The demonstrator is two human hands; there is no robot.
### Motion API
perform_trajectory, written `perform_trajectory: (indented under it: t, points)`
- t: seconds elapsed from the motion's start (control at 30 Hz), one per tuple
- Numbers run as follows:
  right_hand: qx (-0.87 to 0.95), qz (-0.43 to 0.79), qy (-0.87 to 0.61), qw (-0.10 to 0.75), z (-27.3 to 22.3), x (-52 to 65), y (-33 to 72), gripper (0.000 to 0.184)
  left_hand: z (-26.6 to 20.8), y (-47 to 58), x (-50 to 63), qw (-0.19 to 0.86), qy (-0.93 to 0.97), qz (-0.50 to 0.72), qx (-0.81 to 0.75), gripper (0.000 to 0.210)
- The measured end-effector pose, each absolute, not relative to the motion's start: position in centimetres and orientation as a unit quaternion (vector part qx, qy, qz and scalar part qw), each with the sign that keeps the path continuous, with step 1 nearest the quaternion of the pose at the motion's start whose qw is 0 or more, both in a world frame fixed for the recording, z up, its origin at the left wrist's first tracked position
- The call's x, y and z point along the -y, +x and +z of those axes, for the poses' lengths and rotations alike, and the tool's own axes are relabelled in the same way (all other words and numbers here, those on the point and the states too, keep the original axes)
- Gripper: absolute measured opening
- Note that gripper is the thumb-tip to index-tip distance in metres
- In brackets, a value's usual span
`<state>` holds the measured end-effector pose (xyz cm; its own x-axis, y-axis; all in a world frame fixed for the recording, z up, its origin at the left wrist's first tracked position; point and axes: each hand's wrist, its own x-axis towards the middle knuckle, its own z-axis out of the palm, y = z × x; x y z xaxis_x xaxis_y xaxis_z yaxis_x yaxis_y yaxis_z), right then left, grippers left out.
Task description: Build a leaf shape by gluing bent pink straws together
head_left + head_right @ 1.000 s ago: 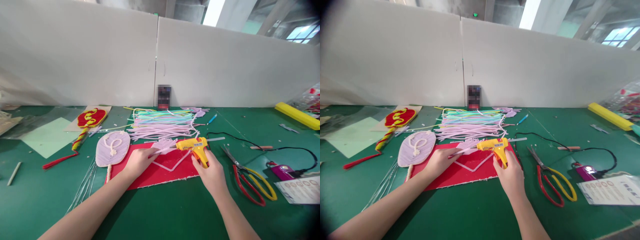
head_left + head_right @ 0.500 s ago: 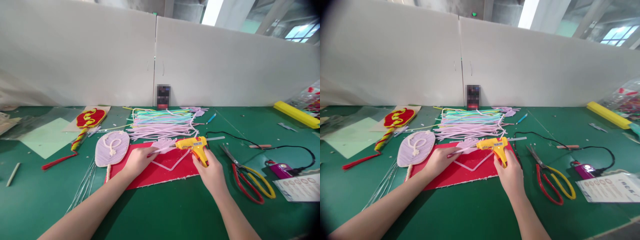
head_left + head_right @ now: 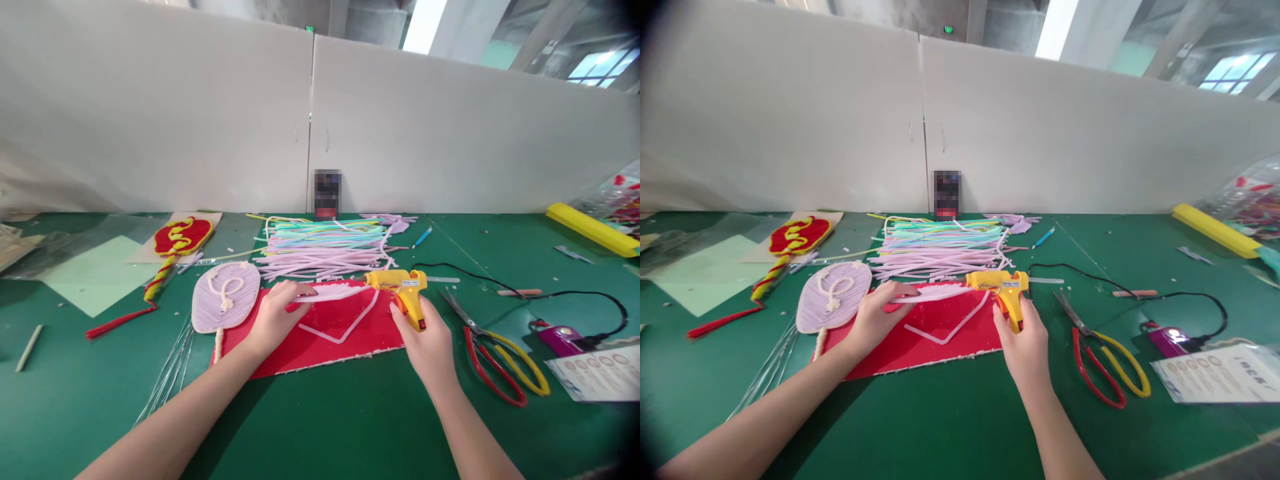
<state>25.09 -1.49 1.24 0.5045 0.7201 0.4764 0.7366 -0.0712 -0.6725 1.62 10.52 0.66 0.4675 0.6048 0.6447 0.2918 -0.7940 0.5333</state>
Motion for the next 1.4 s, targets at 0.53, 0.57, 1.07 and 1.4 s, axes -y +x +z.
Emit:
perform_trajectory:
  t: [0.53, 0.57, 1.07, 1.4]
  points:
    - [0.594, -0.214, -0.624, 0.46, 1.3, 2.0, 23.7, 0.02, 0.4, 1.3, -9.9, 0.047, 0.859, 0.456, -0.228, 0.027]
    - [0.607, -0.231, -0.614, 0.449, 1.1, 2.0, 23.4, 0.023, 0.3, 1.3, -9.9, 0.05, 0.862, 0.45, -0.227, 0.028]
    - [0.64, -0.31, -0.603, 0.362, 0.6, 2.4, 22.4, 0.037, 0.1, 1.4, -10.0, 0.09, 0.873, 0.425, -0.22, 0.031]
    - [0.639, -0.313, -0.605, 0.358, 0.5, 2.4, 22.4, 0.037, 0.1, 1.5, -10.1, 0.077, 0.877, 0.426, -0.21, 0.03]
